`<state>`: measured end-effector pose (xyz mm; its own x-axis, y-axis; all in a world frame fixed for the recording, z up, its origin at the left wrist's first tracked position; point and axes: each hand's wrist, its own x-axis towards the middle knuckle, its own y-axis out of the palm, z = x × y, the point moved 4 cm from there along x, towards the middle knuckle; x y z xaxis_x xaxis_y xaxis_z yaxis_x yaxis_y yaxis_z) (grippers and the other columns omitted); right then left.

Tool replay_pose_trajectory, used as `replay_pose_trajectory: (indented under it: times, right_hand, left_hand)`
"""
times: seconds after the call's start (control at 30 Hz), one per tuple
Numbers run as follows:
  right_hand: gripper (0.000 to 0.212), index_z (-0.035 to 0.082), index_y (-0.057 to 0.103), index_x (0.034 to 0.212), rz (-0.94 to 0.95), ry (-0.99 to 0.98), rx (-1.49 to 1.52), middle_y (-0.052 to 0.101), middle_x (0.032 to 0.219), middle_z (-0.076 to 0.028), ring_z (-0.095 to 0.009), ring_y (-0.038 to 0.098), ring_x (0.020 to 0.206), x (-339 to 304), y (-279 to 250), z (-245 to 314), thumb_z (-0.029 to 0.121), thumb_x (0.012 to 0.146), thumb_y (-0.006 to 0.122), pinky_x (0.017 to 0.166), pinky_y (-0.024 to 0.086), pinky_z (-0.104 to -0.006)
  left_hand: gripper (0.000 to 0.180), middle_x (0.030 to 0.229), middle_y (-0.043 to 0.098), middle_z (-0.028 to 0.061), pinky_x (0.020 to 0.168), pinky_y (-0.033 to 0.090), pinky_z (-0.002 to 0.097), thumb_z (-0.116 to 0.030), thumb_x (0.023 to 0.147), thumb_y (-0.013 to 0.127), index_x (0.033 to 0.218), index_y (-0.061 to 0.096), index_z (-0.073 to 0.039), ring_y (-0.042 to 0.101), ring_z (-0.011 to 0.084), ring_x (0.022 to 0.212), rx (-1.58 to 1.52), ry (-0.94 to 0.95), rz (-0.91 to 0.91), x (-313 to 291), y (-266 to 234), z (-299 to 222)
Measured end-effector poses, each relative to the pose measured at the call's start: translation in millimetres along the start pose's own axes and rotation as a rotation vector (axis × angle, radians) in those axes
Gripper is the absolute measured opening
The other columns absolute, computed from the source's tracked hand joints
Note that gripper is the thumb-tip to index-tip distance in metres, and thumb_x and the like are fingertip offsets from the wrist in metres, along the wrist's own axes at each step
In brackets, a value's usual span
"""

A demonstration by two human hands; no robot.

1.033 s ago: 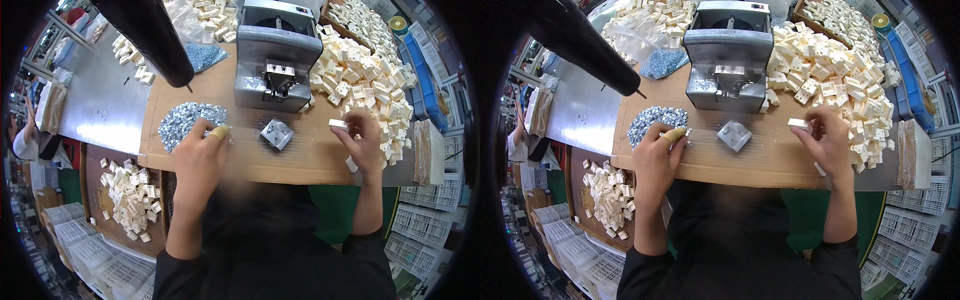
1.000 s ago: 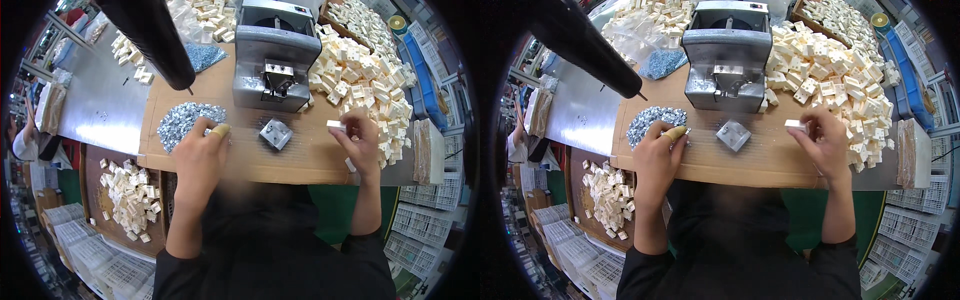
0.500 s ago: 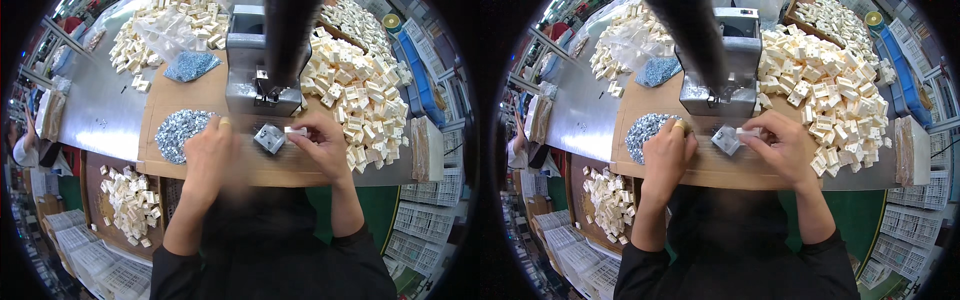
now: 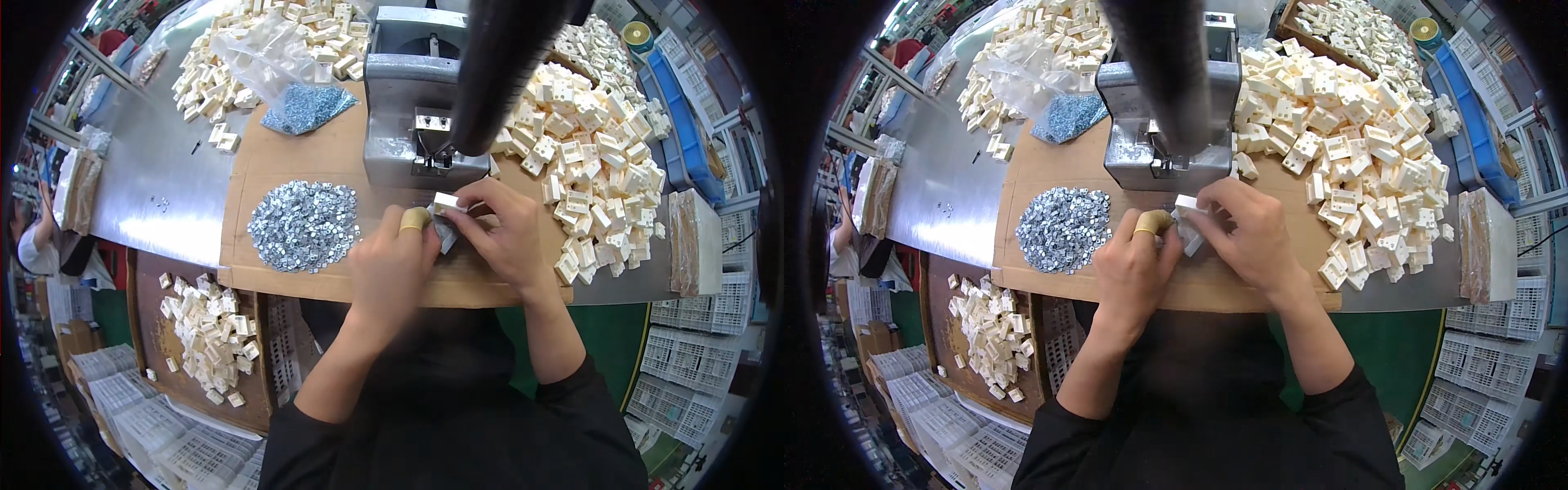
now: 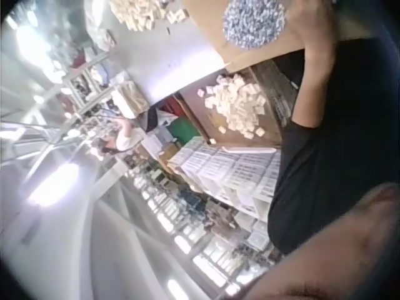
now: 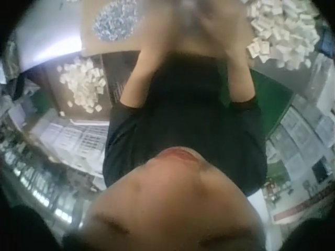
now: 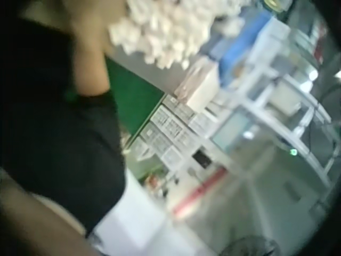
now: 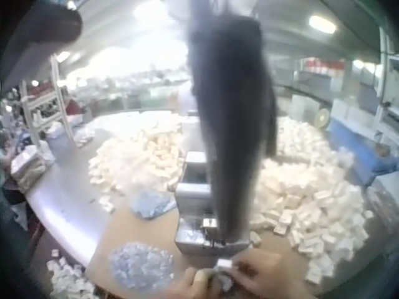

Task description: Assembling small plastic components by inserting metal pins using a specialized assembly tool at a production workstation.

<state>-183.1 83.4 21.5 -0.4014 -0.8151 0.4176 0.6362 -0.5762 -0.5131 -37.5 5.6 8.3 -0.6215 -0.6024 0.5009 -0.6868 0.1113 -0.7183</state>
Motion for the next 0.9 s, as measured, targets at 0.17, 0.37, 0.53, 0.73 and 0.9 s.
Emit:
replay_pose_trajectory:
  times: [0.17,0.37,0.53,0.73,0.9]
  right_hand:
    - [0.016,0.002,0.066,0.095,-0.022,-0.016,-0.006,0.068,0.086,-0.009,-0.022,0.068,0.068,-0.4,-0.1,1.9,0.007,0.085,0.078,0.061,0.055,-0.0327]
    - [0.016,0.002,0.069,0.098,-0.019,-0.072,-0.082,0.069,0.088,-0.009,-0.022,0.067,0.067,-0.9,-0.3,5.7,0.007,0.086,0.078,0.061,0.054,-0.0329]
    - [0.017,0.002,0.071,0.1,-0.014,-0.08,-0.062,0.069,0.089,-0.01,-0.022,0.067,0.066,-1.2,0.1,4.8,0.008,0.086,0.078,0.06,0.054,-0.0334]
    - [0.022,0.001,0.074,0.105,0.036,-0.08,-0.058,0.072,0.092,-0.012,-0.024,0.07,0.074,-4.0,-2.2,3.0,0.006,0.084,0.079,0.065,0.056,-0.033]
    - [0.024,-0.001,0.075,0.106,0.091,-0.103,-0.094,0.074,0.095,-0.014,-0.025,0.073,0.08,-3.1,-3.2,7.6,0.003,0.083,0.08,0.071,0.058,-0.0321]
  left_hand:
    - [0.012,0.082,0.06,0.0053,0.048,0.05,0.0357,-0.01,0.084,0.076,0.093,0.067,-0.009,0.064,0.0246,0.057,0.069,-0.011,0.0,2.8,-2.5,-2.2]
    - [0.014,0.083,0.06,0.0079,0.052,0.051,0.0355,-0.009,0.085,0.076,0.096,0.068,-0.006,0.065,0.0243,0.062,-0.103,0.004,0.055,4.4,0.3,2.7]
    - [0.015,0.082,0.059,0.0087,0.055,0.049,0.0347,-0.007,0.084,0.078,0.096,0.07,-0.004,0.062,0.0225,0.061,-0.221,-0.084,-0.013,2.1,0.9,6.6]
    - [0.013,0.091,0.062,0.0124,0.065,0.052,0.0425,-0.01,0.088,0.074,0.099,0.07,-0.004,0.067,0.034,0.075,-0.262,-0.193,0.087,0.6,-2.3,6.9]
    - [0.013,0.092,0.063,0.0119,0.067,0.053,0.0421,-0.009,0.087,0.075,0.098,0.073,-0.003,0.067,0.0334,0.076,-0.304,-0.236,0.114,1.4,-6.3,8.5]
